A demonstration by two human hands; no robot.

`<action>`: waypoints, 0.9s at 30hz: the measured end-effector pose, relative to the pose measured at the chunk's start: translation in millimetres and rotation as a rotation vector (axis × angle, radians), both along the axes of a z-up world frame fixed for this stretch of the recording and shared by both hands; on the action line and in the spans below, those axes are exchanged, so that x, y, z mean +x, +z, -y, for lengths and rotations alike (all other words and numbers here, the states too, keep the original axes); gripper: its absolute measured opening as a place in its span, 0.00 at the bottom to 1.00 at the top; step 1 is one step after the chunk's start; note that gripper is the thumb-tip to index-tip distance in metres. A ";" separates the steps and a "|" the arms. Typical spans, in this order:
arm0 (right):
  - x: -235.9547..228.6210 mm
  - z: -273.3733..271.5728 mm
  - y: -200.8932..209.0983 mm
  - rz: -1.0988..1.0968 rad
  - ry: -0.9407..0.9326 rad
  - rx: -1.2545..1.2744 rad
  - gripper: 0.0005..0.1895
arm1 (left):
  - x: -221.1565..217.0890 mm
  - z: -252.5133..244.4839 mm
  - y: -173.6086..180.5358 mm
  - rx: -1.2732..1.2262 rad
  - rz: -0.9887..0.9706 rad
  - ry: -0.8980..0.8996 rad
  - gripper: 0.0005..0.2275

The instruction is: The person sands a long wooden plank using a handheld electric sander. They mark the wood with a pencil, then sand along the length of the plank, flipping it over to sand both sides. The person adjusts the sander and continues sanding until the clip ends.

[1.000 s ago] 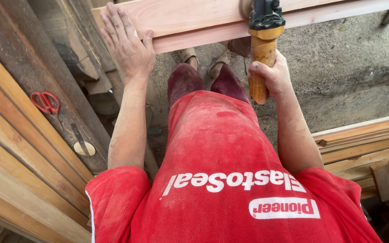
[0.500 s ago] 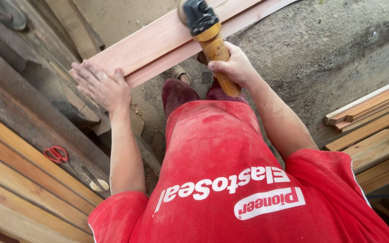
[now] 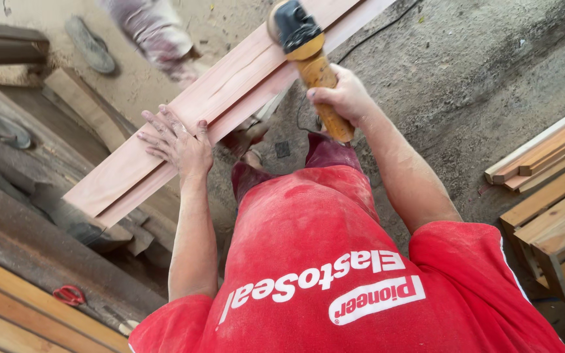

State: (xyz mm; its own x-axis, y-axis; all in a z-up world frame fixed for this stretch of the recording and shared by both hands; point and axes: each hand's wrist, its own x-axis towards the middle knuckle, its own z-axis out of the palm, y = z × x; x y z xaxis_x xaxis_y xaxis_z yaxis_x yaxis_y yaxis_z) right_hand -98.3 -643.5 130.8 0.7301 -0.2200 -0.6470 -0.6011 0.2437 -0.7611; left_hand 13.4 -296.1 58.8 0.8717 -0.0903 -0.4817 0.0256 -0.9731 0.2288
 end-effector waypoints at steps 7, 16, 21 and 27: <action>-24.3 129.6 -15.6 0.067 0.187 -0.043 0.24 | -11.2 106.4 -31.5 0.131 0.001 0.159 0.42; -44.3 292.7 -0.7 0.044 0.019 -0.023 0.23 | 8.7 146.4 -41.8 0.130 -0.118 0.308 0.43; -48.9 315.1 -4.7 0.044 -0.152 0.055 0.25 | 14.1 145.9 -52.2 0.118 -0.069 0.314 0.43; -38.7 278.5 -14.4 0.140 -0.034 -0.018 0.24 | 11.6 154.5 -54.0 0.112 -0.019 0.300 0.41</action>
State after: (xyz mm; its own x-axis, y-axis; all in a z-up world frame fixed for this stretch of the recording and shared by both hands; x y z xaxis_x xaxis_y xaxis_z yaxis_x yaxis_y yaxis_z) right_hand -137.0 -922.0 116.4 0.8052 -0.2565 -0.5347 -0.4801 0.2475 -0.8416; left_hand 25.0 -450.7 4.8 0.8423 0.2234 -0.4905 0.3181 -0.9407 0.1179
